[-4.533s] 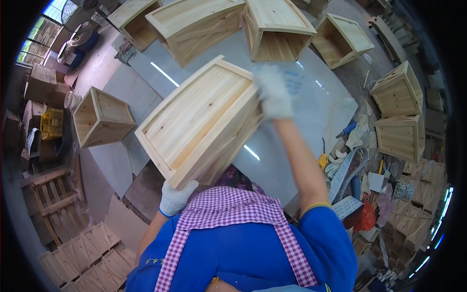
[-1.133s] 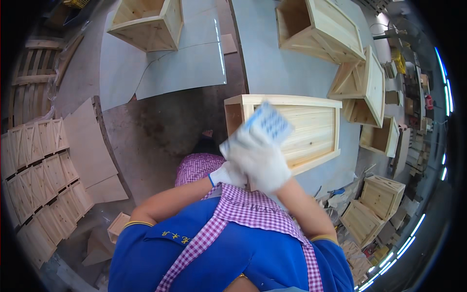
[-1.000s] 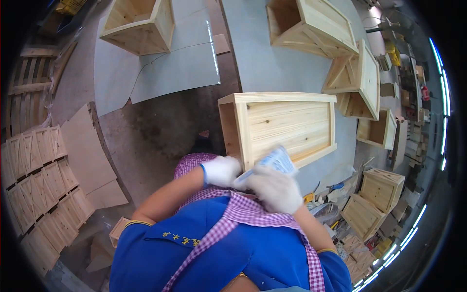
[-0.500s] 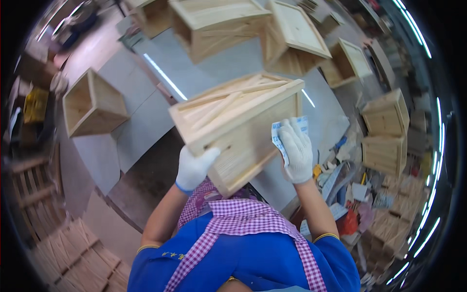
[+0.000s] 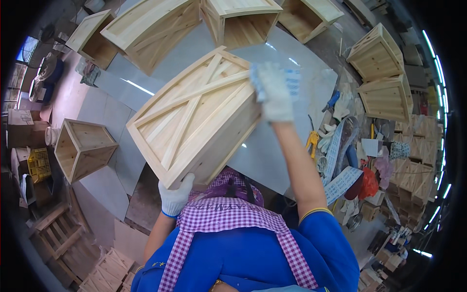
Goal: Inspecting, cleaning, and using a pneumatic stapler to assemble wooden boxes in a workshop.
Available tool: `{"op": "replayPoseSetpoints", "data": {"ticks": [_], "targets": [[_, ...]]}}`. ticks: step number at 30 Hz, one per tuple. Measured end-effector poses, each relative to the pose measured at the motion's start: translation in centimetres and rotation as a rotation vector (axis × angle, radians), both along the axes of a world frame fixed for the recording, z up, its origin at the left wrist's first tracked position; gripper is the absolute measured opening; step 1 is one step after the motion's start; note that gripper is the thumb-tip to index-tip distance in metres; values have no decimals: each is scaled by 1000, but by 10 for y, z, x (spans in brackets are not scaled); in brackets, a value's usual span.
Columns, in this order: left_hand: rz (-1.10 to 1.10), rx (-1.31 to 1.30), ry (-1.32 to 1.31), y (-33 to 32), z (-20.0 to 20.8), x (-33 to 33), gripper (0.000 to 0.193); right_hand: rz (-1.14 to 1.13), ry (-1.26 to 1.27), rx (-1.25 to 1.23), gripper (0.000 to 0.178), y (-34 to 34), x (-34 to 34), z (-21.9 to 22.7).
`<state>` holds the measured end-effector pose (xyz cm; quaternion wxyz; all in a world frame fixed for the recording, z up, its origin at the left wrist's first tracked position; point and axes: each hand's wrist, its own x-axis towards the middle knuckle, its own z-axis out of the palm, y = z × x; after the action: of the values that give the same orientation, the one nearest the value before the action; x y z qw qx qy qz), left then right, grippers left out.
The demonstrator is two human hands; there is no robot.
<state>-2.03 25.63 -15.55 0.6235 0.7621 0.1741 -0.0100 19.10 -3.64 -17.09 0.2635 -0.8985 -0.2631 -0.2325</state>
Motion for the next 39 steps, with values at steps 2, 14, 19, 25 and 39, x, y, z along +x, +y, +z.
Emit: {"op": "replayPoseSetpoints", "data": {"ticks": [2,14,19,25,39], "targets": [[15,18,-18,-2,-3,-5,44,-5,32,61,50,-5,6,-5],[79,73,5,11,5,14,51,-198,-104,-14,41,-24,47,-6],[20,39,125,27,8,14,56,-428,561,-755,44,118,-45,67],[102,76,26,18,12,25,61,127,-66,41,46,-16,54,5],[151,56,70,20,11,29,53,-260,108,46,53,-83,110,-44]]}}
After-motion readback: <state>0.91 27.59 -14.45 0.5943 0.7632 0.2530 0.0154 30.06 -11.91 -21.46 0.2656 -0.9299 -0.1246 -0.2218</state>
